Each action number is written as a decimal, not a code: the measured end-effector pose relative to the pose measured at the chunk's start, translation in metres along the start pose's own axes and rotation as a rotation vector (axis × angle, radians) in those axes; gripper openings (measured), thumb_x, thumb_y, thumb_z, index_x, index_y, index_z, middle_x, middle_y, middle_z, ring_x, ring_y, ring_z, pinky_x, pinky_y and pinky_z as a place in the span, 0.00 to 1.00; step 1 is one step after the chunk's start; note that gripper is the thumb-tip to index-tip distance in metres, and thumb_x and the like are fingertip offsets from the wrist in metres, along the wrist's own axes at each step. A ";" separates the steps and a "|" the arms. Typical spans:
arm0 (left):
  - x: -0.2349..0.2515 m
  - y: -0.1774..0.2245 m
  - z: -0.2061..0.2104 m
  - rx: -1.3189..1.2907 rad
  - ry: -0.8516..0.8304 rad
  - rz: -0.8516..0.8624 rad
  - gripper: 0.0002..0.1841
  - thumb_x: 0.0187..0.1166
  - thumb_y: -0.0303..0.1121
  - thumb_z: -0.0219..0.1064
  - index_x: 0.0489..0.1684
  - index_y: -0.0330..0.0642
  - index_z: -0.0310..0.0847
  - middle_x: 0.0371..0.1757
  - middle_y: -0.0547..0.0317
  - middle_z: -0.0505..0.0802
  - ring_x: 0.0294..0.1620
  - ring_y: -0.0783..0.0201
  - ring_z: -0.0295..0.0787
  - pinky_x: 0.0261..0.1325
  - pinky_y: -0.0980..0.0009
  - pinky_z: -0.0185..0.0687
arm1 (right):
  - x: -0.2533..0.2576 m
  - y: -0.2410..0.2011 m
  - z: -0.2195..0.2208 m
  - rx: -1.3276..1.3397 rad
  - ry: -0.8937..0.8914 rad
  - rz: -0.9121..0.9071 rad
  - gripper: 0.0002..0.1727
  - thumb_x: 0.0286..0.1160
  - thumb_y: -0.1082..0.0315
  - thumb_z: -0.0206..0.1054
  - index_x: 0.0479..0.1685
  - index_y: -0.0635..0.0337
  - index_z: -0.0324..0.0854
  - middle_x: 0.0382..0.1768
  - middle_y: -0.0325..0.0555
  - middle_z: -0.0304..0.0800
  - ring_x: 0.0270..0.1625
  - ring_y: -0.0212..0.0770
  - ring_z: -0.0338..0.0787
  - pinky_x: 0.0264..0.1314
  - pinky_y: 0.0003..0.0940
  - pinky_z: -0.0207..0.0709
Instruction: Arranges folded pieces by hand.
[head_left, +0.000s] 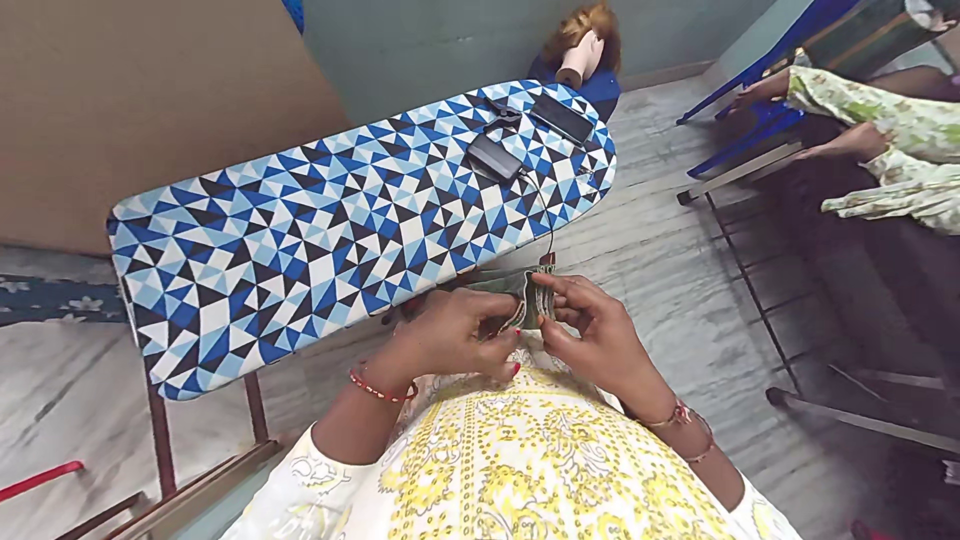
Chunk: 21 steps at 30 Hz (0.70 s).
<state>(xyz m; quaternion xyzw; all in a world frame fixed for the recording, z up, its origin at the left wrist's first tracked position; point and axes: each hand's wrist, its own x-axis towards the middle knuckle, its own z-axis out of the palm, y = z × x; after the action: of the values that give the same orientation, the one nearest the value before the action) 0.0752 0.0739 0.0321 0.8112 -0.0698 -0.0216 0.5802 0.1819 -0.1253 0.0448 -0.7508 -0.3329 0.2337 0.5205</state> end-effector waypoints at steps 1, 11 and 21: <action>0.001 0.000 0.001 0.009 -0.011 0.020 0.12 0.74 0.40 0.66 0.34 0.38 0.84 0.30 0.63 0.87 0.31 0.80 0.79 0.35 0.79 0.75 | 0.001 0.000 0.000 -0.001 0.001 0.001 0.25 0.68 0.70 0.68 0.67 0.69 0.83 0.58 0.52 0.87 0.47 0.27 0.92 0.50 0.21 0.88; -0.003 -0.006 0.011 0.051 0.192 -0.055 0.16 0.76 0.42 0.66 0.41 0.35 0.88 0.56 0.52 0.86 0.53 0.74 0.83 0.54 0.77 0.82 | 0.002 0.002 0.000 0.007 0.003 0.005 0.25 0.67 0.71 0.68 0.67 0.69 0.83 0.61 0.53 0.86 0.49 0.28 0.92 0.52 0.22 0.88; 0.010 -0.002 -0.028 0.142 0.318 -0.108 0.18 0.60 0.36 0.78 0.46 0.35 0.87 0.56 0.53 0.83 0.46 0.72 0.86 0.44 0.76 0.88 | -0.002 -0.002 0.002 -0.006 -0.059 -0.061 0.23 0.66 0.72 0.67 0.63 0.67 0.86 0.58 0.49 0.86 0.48 0.24 0.89 0.50 0.17 0.86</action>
<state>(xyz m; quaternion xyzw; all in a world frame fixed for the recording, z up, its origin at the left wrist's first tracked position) 0.0884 0.0992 0.0398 0.8460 0.0651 0.0811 0.5230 0.1785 -0.1255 0.0465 -0.7346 -0.3717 0.2388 0.5151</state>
